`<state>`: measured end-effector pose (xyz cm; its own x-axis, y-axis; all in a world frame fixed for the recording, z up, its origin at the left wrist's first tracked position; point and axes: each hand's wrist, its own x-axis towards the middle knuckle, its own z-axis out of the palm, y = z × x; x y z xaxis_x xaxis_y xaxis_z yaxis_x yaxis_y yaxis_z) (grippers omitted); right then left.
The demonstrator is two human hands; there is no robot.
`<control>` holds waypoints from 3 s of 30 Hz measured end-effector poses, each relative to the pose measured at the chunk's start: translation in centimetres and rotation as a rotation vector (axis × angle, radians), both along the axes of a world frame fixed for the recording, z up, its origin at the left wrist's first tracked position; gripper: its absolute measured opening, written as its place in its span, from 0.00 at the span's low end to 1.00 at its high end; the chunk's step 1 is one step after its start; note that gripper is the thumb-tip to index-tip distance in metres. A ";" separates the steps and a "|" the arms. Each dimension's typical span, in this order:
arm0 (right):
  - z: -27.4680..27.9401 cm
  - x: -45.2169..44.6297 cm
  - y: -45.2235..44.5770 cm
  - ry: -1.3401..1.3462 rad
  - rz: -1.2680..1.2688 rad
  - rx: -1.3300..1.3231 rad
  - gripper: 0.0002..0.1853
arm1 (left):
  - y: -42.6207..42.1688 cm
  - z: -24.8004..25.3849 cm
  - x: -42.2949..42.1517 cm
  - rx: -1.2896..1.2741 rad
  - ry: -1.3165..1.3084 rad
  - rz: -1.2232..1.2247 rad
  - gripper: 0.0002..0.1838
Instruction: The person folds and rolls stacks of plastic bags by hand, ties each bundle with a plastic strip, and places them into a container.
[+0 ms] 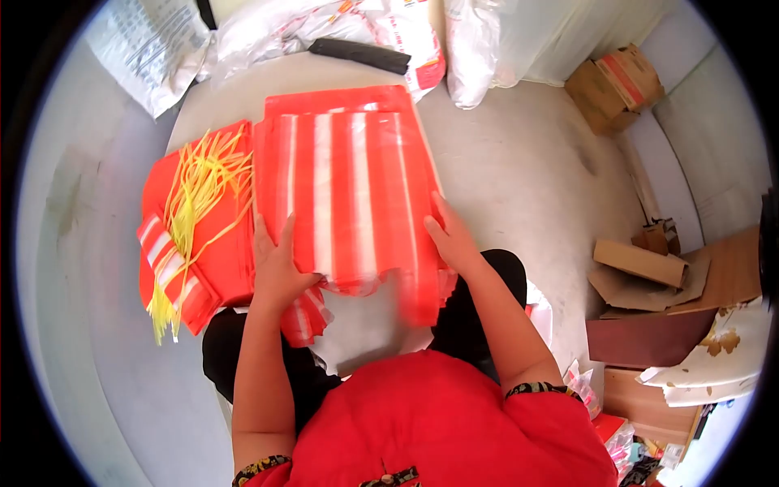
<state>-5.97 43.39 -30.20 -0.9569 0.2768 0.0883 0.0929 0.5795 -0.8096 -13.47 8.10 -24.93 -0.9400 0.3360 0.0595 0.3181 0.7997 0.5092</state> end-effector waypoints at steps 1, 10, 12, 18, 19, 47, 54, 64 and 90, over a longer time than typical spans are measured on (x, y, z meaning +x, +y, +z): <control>-0.5 -1.7 -0.3 0.004 0.016 0.010 0.36 | 0.1 0.1 -0.1 0.050 0.007 -0.006 0.66; 1.8 -7.6 -1.7 -0.098 -0.004 0.239 0.34 | 0.4 0.4 -0.3 -0.034 -0.069 0.086 0.64; 2.8 -6.8 -2.9 -0.038 0.029 0.428 0.34 | 0.2 0.5 -0.3 -0.020 -0.082 0.074 0.64; 6.8 -0.8 -7.0 0.097 0.560 0.573 0.30 | -1.2 0.2 -0.6 -0.015 -0.104 0.029 0.65; 6.0 -0.6 -7.4 0.123 0.584 0.557 0.30 | -1.4 0.2 -0.7 -0.007 -0.115 0.025 0.65; 7.0 -0.8 -9.9 -0.068 0.435 0.031 0.22 | 1.6 -0.3 0.4 0.218 0.182 -0.405 0.17; 5.1 -1.2 -11.5 0.029 0.356 -0.061 0.19 | 1.8 0.0 0.1 0.225 0.136 -0.433 0.12; 5.7 -1.9 -12.4 -0.110 0.173 -0.331 0.14 | -2.4 -0.4 -0.6 0.654 0.151 0.174 0.18; 4.1 -1.8 -11.3 -0.132 0.052 -0.732 0.18 | -4.4 0.6 1.3 1.035 -0.560 0.258 0.41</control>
